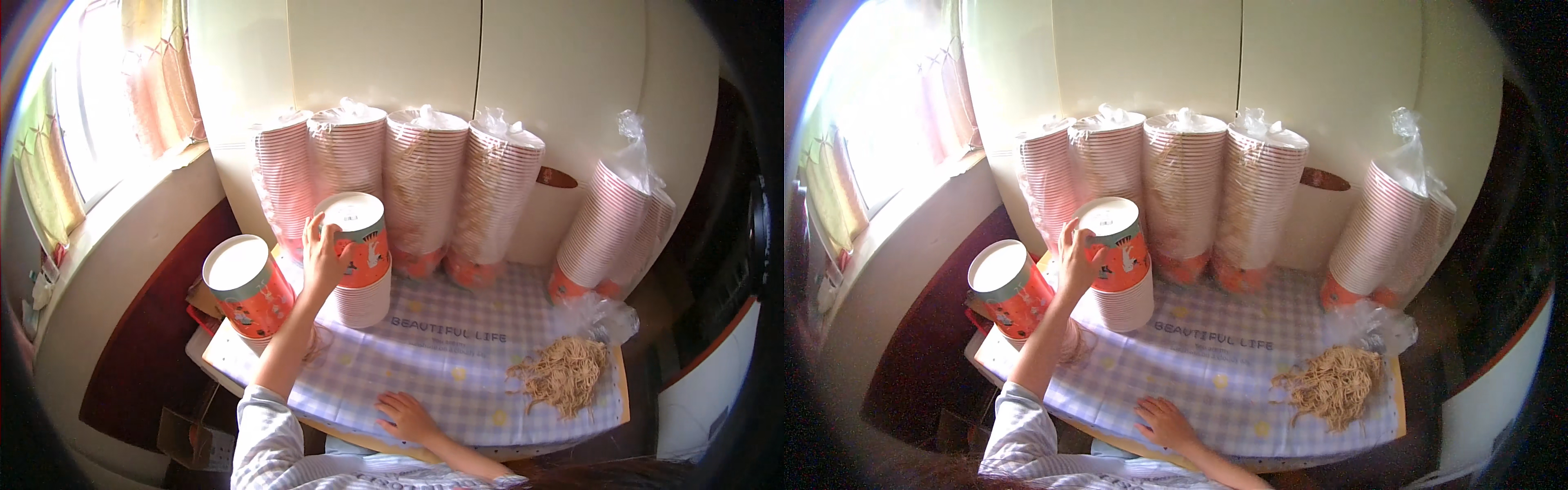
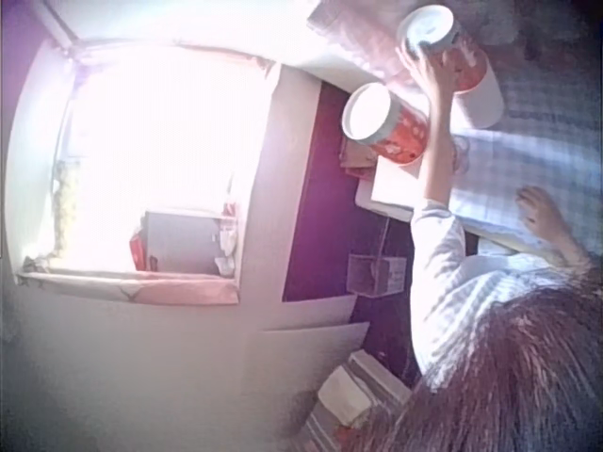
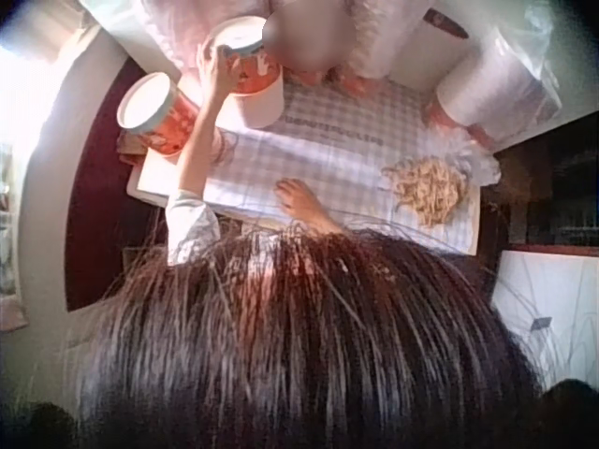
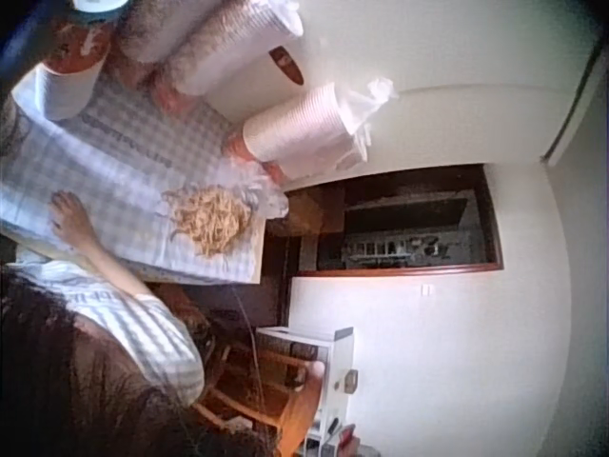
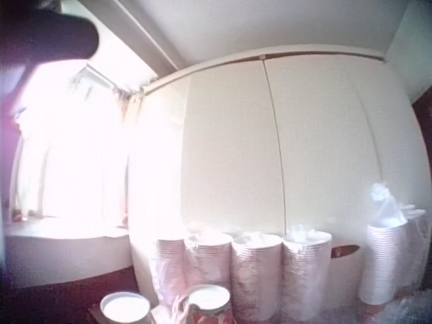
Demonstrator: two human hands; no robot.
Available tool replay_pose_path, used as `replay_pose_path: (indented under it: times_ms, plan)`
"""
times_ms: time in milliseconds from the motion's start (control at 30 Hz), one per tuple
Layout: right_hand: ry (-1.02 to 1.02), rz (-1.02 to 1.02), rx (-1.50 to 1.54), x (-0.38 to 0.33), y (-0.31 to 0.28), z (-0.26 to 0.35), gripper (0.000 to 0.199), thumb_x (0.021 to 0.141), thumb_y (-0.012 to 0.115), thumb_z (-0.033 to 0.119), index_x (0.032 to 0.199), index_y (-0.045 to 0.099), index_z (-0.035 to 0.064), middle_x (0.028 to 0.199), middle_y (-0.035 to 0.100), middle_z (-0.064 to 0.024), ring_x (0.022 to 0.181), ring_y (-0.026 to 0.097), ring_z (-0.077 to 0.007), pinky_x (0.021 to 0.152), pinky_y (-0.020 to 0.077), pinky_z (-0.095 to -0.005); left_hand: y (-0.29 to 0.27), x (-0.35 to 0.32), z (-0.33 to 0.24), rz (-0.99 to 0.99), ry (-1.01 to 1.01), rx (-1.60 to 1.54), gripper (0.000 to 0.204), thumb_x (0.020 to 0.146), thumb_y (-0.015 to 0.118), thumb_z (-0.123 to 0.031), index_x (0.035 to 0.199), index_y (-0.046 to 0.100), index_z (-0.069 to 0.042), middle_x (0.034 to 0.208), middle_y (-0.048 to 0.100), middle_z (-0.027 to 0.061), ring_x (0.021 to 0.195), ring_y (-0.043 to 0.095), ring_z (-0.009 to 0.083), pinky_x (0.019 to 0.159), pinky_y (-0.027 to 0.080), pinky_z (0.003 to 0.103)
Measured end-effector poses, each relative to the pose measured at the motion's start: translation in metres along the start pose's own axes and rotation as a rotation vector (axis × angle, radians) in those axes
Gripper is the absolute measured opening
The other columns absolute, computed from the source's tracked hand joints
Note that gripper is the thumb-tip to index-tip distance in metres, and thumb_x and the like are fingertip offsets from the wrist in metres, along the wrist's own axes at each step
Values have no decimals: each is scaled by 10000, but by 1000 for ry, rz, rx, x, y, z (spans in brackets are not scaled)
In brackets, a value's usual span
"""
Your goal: Securing paper containers with rubber bands.
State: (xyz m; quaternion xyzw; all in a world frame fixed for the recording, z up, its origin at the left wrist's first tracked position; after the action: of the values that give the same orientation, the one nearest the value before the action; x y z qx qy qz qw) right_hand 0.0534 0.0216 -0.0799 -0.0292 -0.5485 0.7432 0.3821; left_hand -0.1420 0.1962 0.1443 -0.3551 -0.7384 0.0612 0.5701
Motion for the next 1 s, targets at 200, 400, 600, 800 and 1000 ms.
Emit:
replay_pose_path:
  times_ms: [200, 400, 600, 800, 1000]
  plan:
    - [3, -1, 18, 1, 0, -2, 349, 769, 573, 281, 1043, 555, 65, 1151, 525, -105, 1106, 460, -249, 948, 339, -411, 2, 5, -5, 11, -21, -143, 376, 663, 676, -89, 956, 452, -16, 1170, 385, 224, 1085, 388, 421, 920, 342, 456]
    - [12, -6, 29, 2, -1, -1, 338, 771, 576, 281, 1031, 564, 65, 1152, 526, -96, 1112, 455, -243, 948, 338, -403, 1, 5, -6, -1, -23, -145, 378, 652, 680, -64, 948, 451, -15, 1151, 393, 218, 1069, 400, 413, 904, 355, 448]
    - [20, 13, 40, 4, -4, 0, 338, 778, 570, 283, 1036, 567, 64, 1157, 525, -93, 1120, 449, -240, 951, 335, -400, 2, 5, -4, -24, -5, -126, 387, 652, 688, -73, 955, 453, -17, 1161, 392, 214, 1077, 399, 408, 913, 350, 452]
    - [28, 11, 50, 3, -4, -1, 332, 784, 563, 268, 1042, 567, 59, 1149, 532, -94, 1121, 452, -243, 954, 333, -399, -1, 9, -5, -10, -59, -168, 397, 649, 701, -96, 957, 463, -16, 1160, 396, 215, 1078, 402, 404, 916, 350, 450]
    - [36, 18, 71, 4, -3, -1, 325, 784, 562, 253, 1043, 567, 57, 1150, 531, -94, 1120, 454, -242, 958, 329, -402, -9, 16, -7, -45, -55, -141, 395, 646, 706, -114, 948, 470, -21, 1154, 405, 195, 1072, 411, 390, 902, 363, 441]
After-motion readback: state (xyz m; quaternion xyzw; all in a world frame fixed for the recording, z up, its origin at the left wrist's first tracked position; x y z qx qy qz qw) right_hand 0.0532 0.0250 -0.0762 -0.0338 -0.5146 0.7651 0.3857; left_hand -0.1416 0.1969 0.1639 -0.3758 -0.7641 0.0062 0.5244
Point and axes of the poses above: each hand's wrist, its own x-axis towards the middle knuckle, its own y-axis out of the palm, z = x × y, the point moved 6 cm from there along x, towards the middle knuckle
